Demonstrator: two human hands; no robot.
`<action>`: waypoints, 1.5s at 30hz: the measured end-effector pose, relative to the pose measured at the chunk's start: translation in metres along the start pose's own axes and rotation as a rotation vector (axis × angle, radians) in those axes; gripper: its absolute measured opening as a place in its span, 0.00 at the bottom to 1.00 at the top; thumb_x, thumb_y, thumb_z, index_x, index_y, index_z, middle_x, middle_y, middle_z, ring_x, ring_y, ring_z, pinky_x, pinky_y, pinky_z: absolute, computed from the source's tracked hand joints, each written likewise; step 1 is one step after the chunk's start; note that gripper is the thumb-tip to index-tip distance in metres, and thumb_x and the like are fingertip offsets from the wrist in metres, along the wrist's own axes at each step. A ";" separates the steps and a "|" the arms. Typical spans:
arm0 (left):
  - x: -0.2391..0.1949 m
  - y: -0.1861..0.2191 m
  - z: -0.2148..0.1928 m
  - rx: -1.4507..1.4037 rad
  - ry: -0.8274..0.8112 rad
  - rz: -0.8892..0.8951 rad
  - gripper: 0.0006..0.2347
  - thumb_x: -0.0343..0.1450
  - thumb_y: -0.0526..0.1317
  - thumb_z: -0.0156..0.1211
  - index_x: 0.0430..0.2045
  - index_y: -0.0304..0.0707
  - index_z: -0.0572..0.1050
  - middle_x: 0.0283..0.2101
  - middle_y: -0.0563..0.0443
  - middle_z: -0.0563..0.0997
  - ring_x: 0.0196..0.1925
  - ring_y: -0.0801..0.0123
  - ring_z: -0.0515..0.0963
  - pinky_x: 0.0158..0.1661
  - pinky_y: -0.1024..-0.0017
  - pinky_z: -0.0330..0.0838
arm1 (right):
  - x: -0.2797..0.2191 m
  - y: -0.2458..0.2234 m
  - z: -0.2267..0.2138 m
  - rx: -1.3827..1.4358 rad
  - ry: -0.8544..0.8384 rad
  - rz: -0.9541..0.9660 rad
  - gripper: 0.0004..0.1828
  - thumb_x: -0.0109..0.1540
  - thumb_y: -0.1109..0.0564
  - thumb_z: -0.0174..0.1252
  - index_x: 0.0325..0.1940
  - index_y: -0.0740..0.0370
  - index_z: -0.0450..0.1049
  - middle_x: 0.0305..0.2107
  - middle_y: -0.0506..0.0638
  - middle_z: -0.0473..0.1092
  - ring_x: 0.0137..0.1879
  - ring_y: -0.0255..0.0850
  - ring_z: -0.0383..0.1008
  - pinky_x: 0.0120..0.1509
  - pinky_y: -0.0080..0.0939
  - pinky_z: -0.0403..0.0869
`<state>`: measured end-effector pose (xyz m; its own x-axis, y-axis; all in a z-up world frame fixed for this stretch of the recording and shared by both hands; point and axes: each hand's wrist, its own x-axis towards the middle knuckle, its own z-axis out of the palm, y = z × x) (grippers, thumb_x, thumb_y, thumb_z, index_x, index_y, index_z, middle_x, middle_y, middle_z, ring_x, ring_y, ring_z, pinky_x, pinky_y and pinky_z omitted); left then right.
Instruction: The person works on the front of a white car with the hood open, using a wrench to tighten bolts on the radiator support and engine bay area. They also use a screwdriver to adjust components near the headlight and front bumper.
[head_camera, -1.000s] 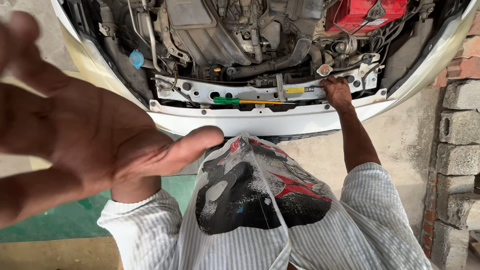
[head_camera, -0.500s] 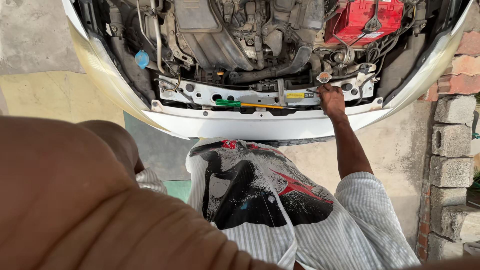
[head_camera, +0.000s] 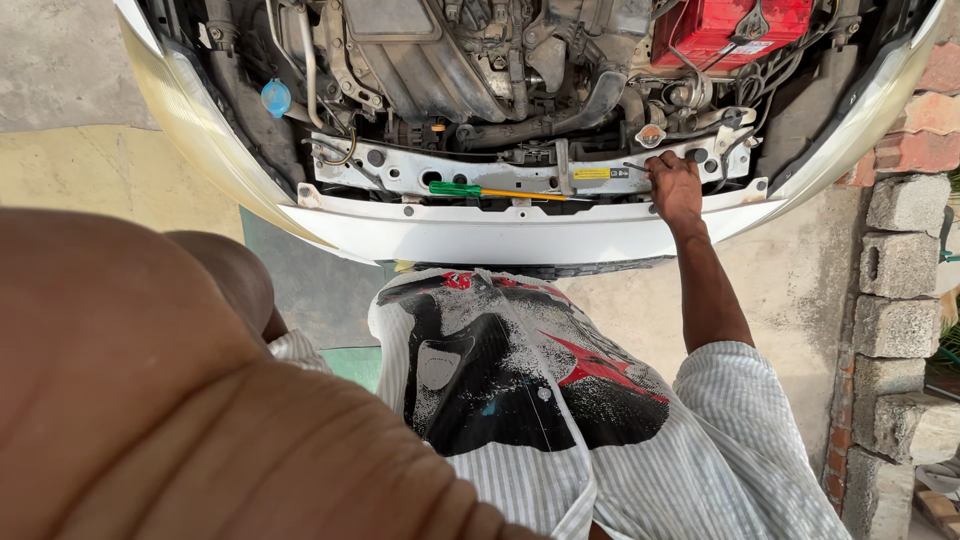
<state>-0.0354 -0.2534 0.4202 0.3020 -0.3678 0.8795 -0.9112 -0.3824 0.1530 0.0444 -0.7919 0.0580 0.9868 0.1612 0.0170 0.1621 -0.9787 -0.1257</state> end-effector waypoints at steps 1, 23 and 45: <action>-0.001 -0.004 -0.003 0.006 0.002 0.003 0.37 0.70 0.41 0.77 0.69 0.50 0.53 0.69 0.51 0.60 0.72 0.62 0.59 0.71 0.63 0.54 | -0.001 -0.001 -0.001 -0.002 0.018 -0.006 0.13 0.62 0.62 0.63 0.51 0.57 0.79 0.45 0.53 0.74 0.50 0.54 0.74 0.61 0.48 0.68; -0.009 -0.003 -0.017 0.028 -0.006 0.028 0.47 0.67 0.46 0.80 0.73 0.56 0.44 0.75 0.55 0.48 0.77 0.63 0.48 0.74 0.62 0.45 | -0.038 -0.012 -0.017 0.048 0.021 0.079 0.13 0.63 0.63 0.63 0.52 0.58 0.79 0.43 0.55 0.73 0.50 0.54 0.74 0.60 0.51 0.67; -0.035 -0.087 -0.025 0.163 0.058 -0.006 0.56 0.64 0.51 0.83 0.77 0.61 0.36 0.82 0.58 0.37 0.83 0.64 0.38 0.77 0.61 0.36 | -0.296 -0.167 0.057 0.791 0.056 1.033 0.07 0.61 0.61 0.65 0.39 0.65 0.73 0.29 0.54 0.75 0.33 0.42 0.75 0.37 0.43 0.72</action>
<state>0.0260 -0.1859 0.3879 0.2865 -0.3172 0.9041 -0.8506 -0.5185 0.0876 -0.2745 -0.6694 0.0175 0.6551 -0.6414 -0.3993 -0.6947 -0.3038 -0.6520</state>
